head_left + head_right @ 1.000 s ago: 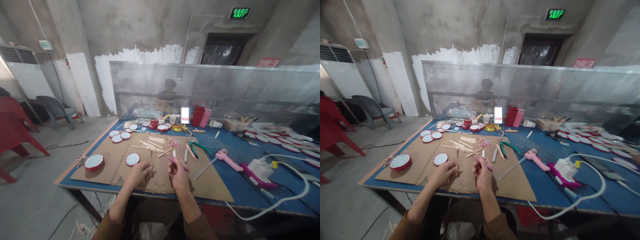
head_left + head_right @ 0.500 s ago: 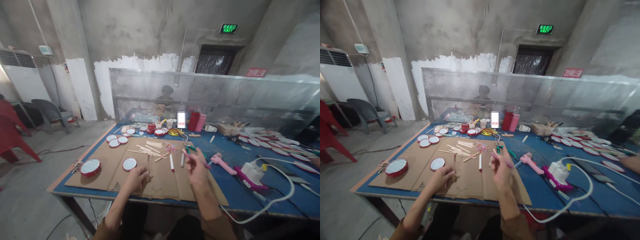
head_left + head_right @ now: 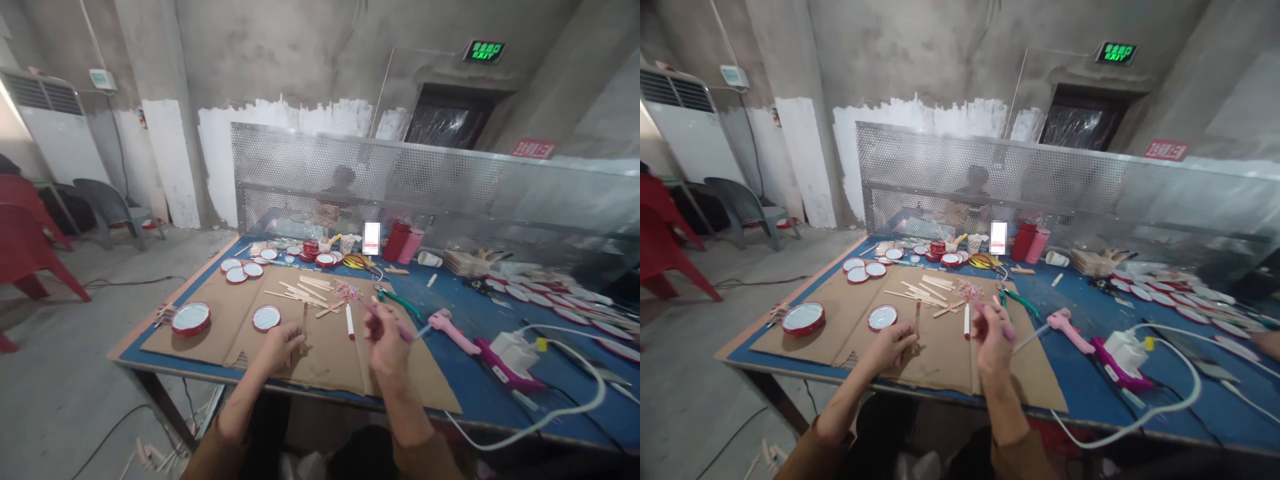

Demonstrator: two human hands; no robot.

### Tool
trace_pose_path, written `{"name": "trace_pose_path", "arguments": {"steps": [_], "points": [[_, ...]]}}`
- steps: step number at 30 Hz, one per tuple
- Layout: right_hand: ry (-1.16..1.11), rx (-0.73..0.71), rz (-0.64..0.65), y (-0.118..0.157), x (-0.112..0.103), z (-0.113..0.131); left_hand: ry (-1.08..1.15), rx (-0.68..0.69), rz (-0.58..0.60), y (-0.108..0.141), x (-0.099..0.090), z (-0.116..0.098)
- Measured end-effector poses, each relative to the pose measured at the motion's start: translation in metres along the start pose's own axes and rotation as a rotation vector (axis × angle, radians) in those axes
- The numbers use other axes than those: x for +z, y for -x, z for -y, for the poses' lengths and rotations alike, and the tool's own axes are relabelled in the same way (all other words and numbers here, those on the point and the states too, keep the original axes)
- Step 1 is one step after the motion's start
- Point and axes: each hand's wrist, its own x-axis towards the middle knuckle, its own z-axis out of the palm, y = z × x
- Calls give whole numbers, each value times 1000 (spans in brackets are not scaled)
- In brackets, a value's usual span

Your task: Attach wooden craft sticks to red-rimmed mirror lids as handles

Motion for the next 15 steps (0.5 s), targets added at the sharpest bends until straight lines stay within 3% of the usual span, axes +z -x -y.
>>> {"name": "trace_pose_path", "arguments": {"steps": [2,5,12,15], "points": [[59,9,105,22,17,-16,-8,16,16,1,-1,-1],[102,-8,143,42,31,-36,0,26,43,1,-2,-3],[-1,152,-67,43,27,-58,-29,14,57,2,-2,-7],[-9,138,-96,43,21,-59,-13,9,54,3,-2,-8]]}}
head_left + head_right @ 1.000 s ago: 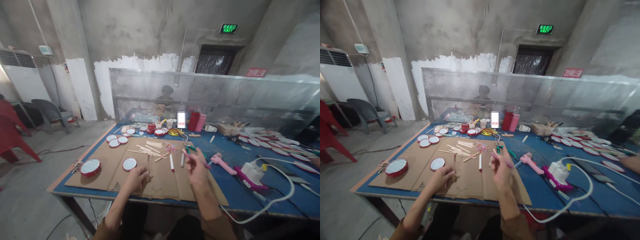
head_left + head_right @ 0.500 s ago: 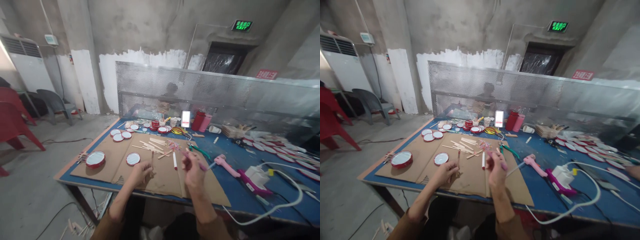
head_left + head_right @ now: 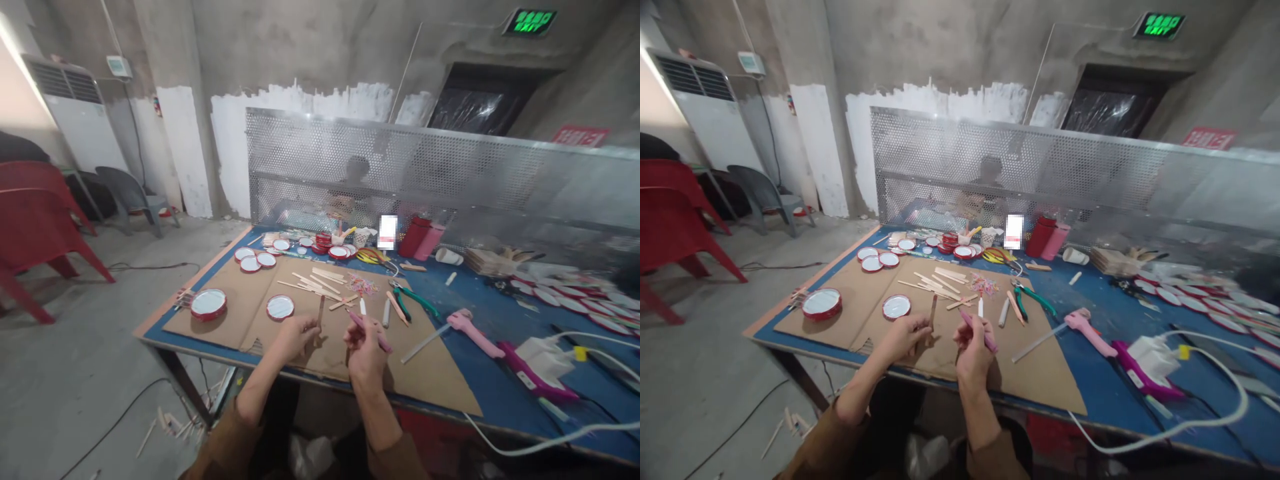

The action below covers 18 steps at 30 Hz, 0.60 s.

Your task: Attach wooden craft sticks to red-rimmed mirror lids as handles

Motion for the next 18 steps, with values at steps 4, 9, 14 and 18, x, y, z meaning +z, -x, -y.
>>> {"name": "trace_pose_path", "arguments": {"steps": [4,9,14,18], "points": [[122,-76,76,9,-2,1,-45,1,-13,0,0,1],[391,-237,261,25,-3,2,-21,0,11,0,-1,1],[559,-311,340,30,-5,-2,-5,-10,19,0,-1,1],[594,-316,364,27,-7,-7,-27,19,-5,-1,0,5]]}}
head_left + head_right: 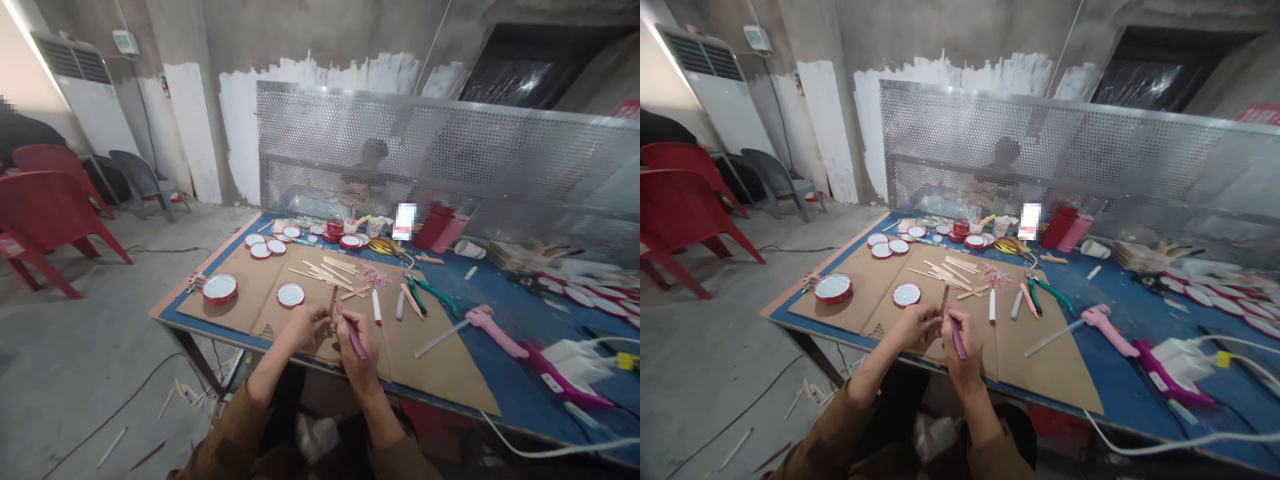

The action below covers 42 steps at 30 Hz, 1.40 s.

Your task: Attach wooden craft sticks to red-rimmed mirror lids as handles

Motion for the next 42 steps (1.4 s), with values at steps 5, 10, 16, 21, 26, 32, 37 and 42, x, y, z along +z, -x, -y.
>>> {"name": "trace_pose_path", "arguments": {"steps": [5,10,16,21,26,32,37,42], "points": [[28,23,18,0,0,-5,-10,2,2,-1,1,2],[93,-30,41,-2,-1,-4,-45,-5,-20,-2,3,4],[83,-49,11,-2,0,0,-39,-17,-17,-2,2,1],[69,-38,-11,-2,1,0,-4,-26,7,-1,1,0],[27,17,-17,-2,0,-2,-34,-14,-7,-3,3,5],[144,-138,29,-4,0,-2,-53,-6,-2,-4,2,6],[166,-136,68,-4,1,-4,-34,-9,-8,0,1,1],[180,-156,54,-4,2,-4,7,-16,-2,1,0,-5]]}}
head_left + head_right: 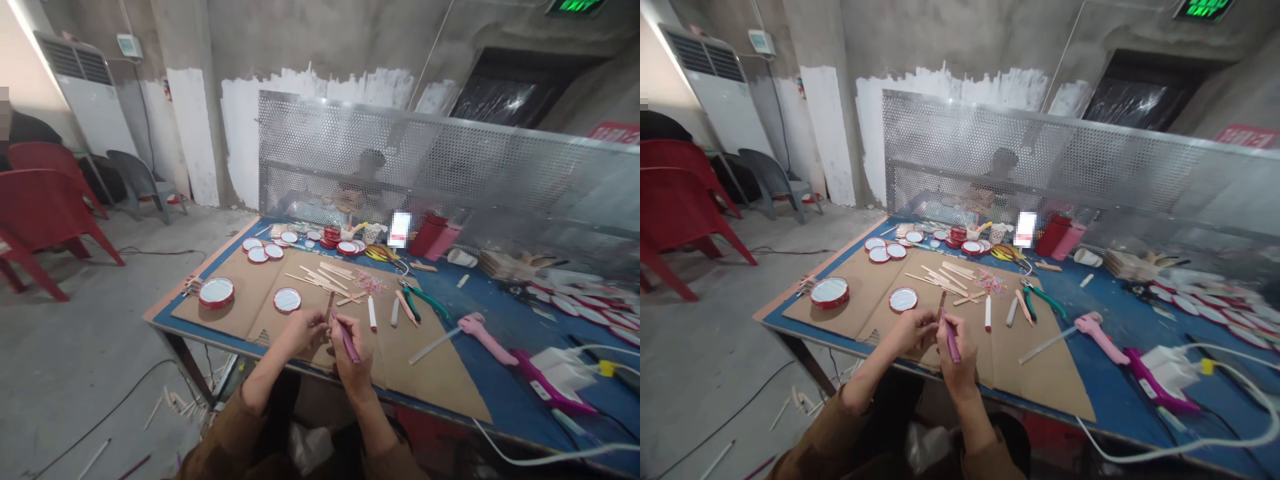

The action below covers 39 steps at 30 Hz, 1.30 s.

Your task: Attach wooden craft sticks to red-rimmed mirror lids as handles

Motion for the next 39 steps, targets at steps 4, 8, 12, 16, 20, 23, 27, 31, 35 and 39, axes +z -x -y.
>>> {"name": "trace_pose_path", "arguments": {"steps": [4,8,12,16,20,23,27,31,35,39], "points": [[-3,8,1,0,0,0,-9,-19,-5,-1,0,-2],[-24,28,7,2,0,-2,-37,-18,-15,-2,0,2],[-30,24,11,2,0,-2,-56,3,-10,-2,0,6],[-25,-7,11,1,-1,0,-48,-3,-18,-1,0,4],[-22,-3,4,1,-1,1,-39,5,-22,1,-1,-1],[-31,10,-1,1,-1,0,-34,12,-6,2,-2,-2],[-26,17,17,2,0,-3,-31,19,-2,1,-1,1],[-20,9,8,2,1,-4,-17,16,-9,0,0,4],[2,-17,10,1,0,-3,29,8,6,-1,1,5],[0,-15,-3,0,0,0,-6,7,6,-1,0,3]]}}
